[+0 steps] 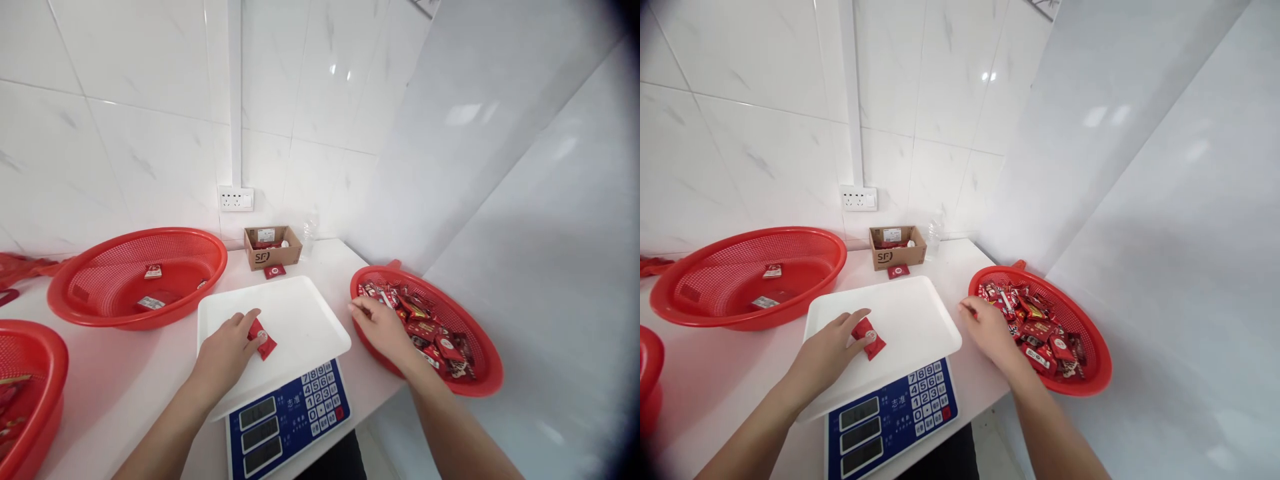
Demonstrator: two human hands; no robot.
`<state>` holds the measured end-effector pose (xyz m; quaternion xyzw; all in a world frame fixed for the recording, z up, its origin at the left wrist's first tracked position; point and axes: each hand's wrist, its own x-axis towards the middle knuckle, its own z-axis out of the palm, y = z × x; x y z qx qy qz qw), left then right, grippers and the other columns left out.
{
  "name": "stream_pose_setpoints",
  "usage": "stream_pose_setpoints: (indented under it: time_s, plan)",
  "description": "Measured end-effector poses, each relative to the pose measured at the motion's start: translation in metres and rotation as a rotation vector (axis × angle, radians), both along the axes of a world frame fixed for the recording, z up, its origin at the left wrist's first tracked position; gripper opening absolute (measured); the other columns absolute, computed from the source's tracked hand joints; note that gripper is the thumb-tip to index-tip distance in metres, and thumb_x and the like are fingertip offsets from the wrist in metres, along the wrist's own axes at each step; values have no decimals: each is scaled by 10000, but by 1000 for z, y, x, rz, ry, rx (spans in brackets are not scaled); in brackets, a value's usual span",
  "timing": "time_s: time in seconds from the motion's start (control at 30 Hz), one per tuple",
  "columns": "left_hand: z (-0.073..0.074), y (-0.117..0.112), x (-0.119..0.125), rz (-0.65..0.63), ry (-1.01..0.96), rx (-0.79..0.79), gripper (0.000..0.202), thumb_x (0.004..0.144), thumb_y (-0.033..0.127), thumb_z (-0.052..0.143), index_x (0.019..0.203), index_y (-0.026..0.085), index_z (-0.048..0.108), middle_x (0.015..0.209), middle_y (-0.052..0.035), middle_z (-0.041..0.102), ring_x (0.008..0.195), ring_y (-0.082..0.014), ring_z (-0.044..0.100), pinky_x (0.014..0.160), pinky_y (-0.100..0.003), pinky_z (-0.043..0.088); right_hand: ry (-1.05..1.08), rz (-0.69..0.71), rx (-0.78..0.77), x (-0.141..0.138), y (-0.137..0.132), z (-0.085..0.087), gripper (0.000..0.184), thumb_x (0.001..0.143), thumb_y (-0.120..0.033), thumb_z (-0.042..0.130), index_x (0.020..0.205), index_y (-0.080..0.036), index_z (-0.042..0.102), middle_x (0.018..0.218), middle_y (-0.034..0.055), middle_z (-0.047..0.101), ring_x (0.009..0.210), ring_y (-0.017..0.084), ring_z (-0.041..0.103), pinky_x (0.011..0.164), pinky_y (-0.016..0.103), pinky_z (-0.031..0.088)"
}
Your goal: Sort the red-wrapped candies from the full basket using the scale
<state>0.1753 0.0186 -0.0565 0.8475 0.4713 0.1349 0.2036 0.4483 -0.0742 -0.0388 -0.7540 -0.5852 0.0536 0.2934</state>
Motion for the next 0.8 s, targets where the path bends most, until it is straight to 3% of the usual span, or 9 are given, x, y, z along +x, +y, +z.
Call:
stream_pose_setpoints:
  time_s: [0.2,0.37,0.5,0.63,0.73,0.8]
  plan:
    - [-6,1,-1,-29,-45,76,455,881,385,389,1295,212,469,1371,-96,454,1265,-287,403,908,-417,442,-68,-67,-224,77,19,-5,327,847,-277,480,1127,-159,601,1163,128,623,1050,274,578,893,370,411]
    - [-8,-1,-2,-90,-74,26,449,876,400,408,1286,232,477,1382,-71,458,1273,-272,409,948,-414,431,-97,-31,-365,96,35,-27,584,776,-162,585,1343,-152,447,1347,143,494,1169,271,515,943,344,392]
    - [-6,-1,-1,-95,-62,-17,437,873,397,423,1272,228,486,1364,-63,478,1238,-269,447,924,-407,451,-119,-59,-354,91,39,-41,391,811,-176,598,1199,-153,559,1267,132,553,1153,258,509,963,414,371]
    - [-6,-1,0,-113,-59,-28,428,876,399,422,1264,232,486,1347,-56,492,1222,-265,459,915,-408,455,-60,-108,-288,90,36,-38,169,855,-190,548,1004,-174,626,1043,60,659,973,211,600,873,391,432]
    - [-5,-2,0,-112,-84,-27,411,877,392,425,1253,238,491,1340,-53,497,1220,-264,458,938,-416,437,2,-199,-168,90,31,-25,225,864,-140,455,1006,-194,620,982,81,681,937,242,615,841,374,432]
    - [-3,-3,0,-107,-134,-26,384,879,380,429,1231,245,503,1324,-49,511,1208,-257,470,952,-412,425,47,-244,-56,83,27,-15,265,874,-158,412,1077,-186,579,1070,104,654,1011,254,588,878,388,416]
